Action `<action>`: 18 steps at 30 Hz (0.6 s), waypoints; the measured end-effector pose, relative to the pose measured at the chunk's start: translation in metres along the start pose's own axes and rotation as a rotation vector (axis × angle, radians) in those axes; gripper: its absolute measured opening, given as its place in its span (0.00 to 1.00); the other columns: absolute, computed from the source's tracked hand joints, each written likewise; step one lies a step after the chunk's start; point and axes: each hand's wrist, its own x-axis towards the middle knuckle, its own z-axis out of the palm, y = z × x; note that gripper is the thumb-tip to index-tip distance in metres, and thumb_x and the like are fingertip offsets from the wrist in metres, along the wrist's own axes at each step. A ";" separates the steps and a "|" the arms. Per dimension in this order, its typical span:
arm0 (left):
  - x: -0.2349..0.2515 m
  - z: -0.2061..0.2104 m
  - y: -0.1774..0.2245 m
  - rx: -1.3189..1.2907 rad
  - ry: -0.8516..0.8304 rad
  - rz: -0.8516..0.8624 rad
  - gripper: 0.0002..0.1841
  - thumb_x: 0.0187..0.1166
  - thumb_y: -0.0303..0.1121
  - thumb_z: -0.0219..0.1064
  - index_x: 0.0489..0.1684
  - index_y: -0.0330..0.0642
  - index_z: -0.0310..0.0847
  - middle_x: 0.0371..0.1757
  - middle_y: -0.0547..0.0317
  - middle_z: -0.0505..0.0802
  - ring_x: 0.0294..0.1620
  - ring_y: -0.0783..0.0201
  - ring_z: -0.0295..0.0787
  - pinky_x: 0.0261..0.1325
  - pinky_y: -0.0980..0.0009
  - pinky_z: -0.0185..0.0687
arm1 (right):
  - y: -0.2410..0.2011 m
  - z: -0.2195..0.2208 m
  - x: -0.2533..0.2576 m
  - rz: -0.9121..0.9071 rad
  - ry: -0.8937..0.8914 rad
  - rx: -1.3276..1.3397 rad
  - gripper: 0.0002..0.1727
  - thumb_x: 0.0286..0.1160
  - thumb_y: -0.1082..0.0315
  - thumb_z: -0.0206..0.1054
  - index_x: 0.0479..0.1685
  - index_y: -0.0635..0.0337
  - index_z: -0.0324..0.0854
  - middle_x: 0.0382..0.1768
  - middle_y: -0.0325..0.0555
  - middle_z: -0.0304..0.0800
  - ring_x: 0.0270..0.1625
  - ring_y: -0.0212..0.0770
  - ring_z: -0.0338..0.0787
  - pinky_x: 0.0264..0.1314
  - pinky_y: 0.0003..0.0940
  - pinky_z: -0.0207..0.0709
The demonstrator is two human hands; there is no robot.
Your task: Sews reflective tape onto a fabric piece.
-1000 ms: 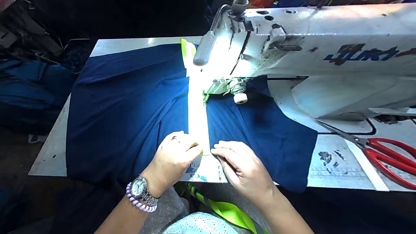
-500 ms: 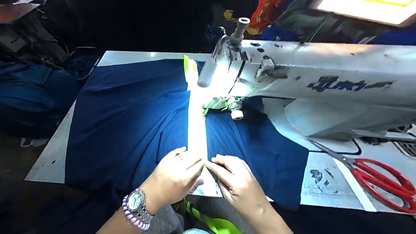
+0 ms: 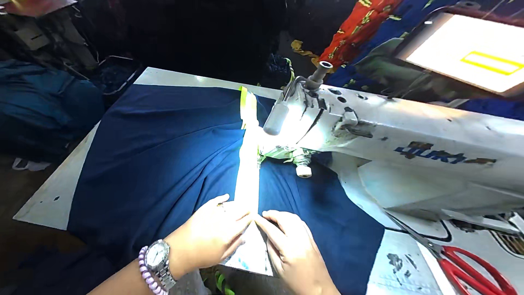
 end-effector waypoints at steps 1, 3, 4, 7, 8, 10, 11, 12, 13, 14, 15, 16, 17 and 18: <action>0.006 -0.003 -0.004 -0.039 -0.066 -0.030 0.21 0.89 0.42 0.52 0.70 0.45 0.84 0.70 0.59 0.90 0.74 0.59 0.86 0.78 0.49 0.74 | 0.003 0.001 0.007 0.013 -0.009 -0.008 0.18 0.71 0.68 0.62 0.50 0.43 0.96 0.50 0.41 0.95 0.58 0.45 0.92 0.63 0.45 0.84; 0.021 -0.010 -0.016 -0.128 -0.218 -0.101 0.23 0.91 0.42 0.49 0.76 0.44 0.79 0.77 0.57 0.86 0.79 0.56 0.80 0.83 0.44 0.66 | 0.011 0.004 0.023 0.052 -0.049 -0.011 0.19 0.71 0.67 0.61 0.52 0.42 0.96 0.52 0.40 0.94 0.59 0.46 0.91 0.61 0.48 0.84; 0.028 -0.010 -0.023 -0.149 -0.259 -0.127 0.23 0.92 0.42 0.47 0.78 0.45 0.78 0.78 0.57 0.84 0.81 0.57 0.78 0.85 0.44 0.62 | 0.017 0.006 0.032 0.074 -0.078 -0.007 0.19 0.71 0.66 0.61 0.53 0.41 0.96 0.53 0.39 0.94 0.60 0.46 0.90 0.61 0.49 0.83; 0.050 -0.009 -0.046 -0.171 -0.309 -0.178 0.24 0.93 0.43 0.46 0.78 0.48 0.79 0.78 0.60 0.85 0.83 0.61 0.75 0.91 0.48 0.52 | 0.033 0.012 0.058 0.091 -0.132 -0.035 0.18 0.71 0.67 0.65 0.54 0.43 0.96 0.54 0.42 0.93 0.61 0.49 0.90 0.62 0.53 0.84; 0.056 -0.008 -0.053 -0.166 -0.314 -0.190 0.24 0.92 0.43 0.46 0.77 0.49 0.80 0.78 0.61 0.85 0.83 0.62 0.74 0.92 0.49 0.51 | 0.037 0.013 0.066 0.098 -0.151 -0.044 0.18 0.70 0.68 0.66 0.55 0.44 0.96 0.55 0.43 0.93 0.61 0.50 0.89 0.63 0.54 0.83; 0.068 -0.005 -0.066 -0.164 -0.311 -0.220 0.23 0.91 0.43 0.48 0.76 0.52 0.82 0.78 0.65 0.84 0.84 0.64 0.73 0.93 0.50 0.49 | 0.041 0.015 0.077 0.128 -0.195 -0.052 0.19 0.71 0.69 0.68 0.58 0.43 0.95 0.57 0.43 0.92 0.64 0.50 0.88 0.66 0.54 0.82; 0.073 -0.003 -0.071 -0.158 -0.309 -0.232 0.22 0.91 0.43 0.49 0.75 0.54 0.82 0.78 0.67 0.84 0.84 0.66 0.72 0.93 0.52 0.49 | 0.043 0.014 0.079 0.141 -0.207 -0.044 0.18 0.73 0.68 0.68 0.58 0.42 0.94 0.58 0.42 0.92 0.65 0.49 0.87 0.68 0.52 0.81; 0.078 -0.003 -0.075 -0.151 -0.316 -0.240 0.22 0.91 0.44 0.49 0.75 0.55 0.82 0.79 0.69 0.83 0.84 0.67 0.71 0.93 0.53 0.49 | 0.046 0.013 0.078 0.151 -0.201 -0.031 0.17 0.75 0.66 0.66 0.58 0.41 0.94 0.58 0.40 0.92 0.65 0.46 0.87 0.68 0.50 0.81; 0.082 -0.003 -0.078 -0.142 -0.312 -0.241 0.22 0.91 0.45 0.49 0.74 0.55 0.83 0.79 0.69 0.83 0.84 0.68 0.72 0.93 0.54 0.50 | 0.047 0.008 0.074 0.169 -0.175 -0.014 0.16 0.78 0.62 0.63 0.58 0.41 0.94 0.59 0.39 0.92 0.66 0.44 0.88 0.69 0.47 0.82; 0.084 -0.002 -0.080 -0.143 -0.298 -0.235 0.21 0.91 0.45 0.49 0.72 0.54 0.84 0.78 0.68 0.84 0.82 0.68 0.73 0.92 0.54 0.52 | 0.048 -0.002 0.067 0.191 -0.111 0.002 0.17 0.78 0.61 0.61 0.57 0.43 0.94 0.59 0.39 0.94 0.66 0.44 0.89 0.70 0.47 0.82; 0.084 -0.001 -0.081 -0.153 -0.283 -0.232 0.21 0.92 0.45 0.49 0.71 0.53 0.85 0.77 0.68 0.84 0.82 0.68 0.74 0.92 0.54 0.53 | 0.049 -0.018 0.056 0.202 0.005 0.024 0.17 0.78 0.62 0.60 0.53 0.50 0.95 0.55 0.43 0.95 0.63 0.45 0.90 0.68 0.47 0.83; 0.084 -0.001 -0.082 -0.163 -0.268 -0.229 0.22 0.92 0.45 0.48 0.71 0.53 0.85 0.76 0.67 0.85 0.82 0.68 0.74 0.92 0.53 0.53 | 0.055 -0.041 0.045 0.192 0.138 0.030 0.16 0.79 0.65 0.59 0.49 0.59 0.93 0.51 0.49 0.95 0.60 0.46 0.92 0.66 0.45 0.84; 0.084 -0.002 -0.082 -0.171 -0.260 -0.227 0.22 0.92 0.45 0.48 0.71 0.52 0.85 0.76 0.66 0.85 0.82 0.67 0.74 0.92 0.52 0.53 | 0.066 -0.069 0.034 0.193 0.260 0.020 0.15 0.82 0.69 0.58 0.48 0.68 0.90 0.49 0.55 0.94 0.58 0.44 0.91 0.64 0.40 0.83; 0.084 -0.003 -0.081 -0.176 -0.257 -0.230 0.22 0.92 0.44 0.48 0.71 0.51 0.84 0.76 0.65 0.85 0.82 0.66 0.75 0.92 0.52 0.52 | 0.082 -0.098 0.025 0.212 0.376 0.000 0.14 0.84 0.73 0.57 0.47 0.77 0.85 0.48 0.61 0.91 0.56 0.41 0.90 0.63 0.34 0.82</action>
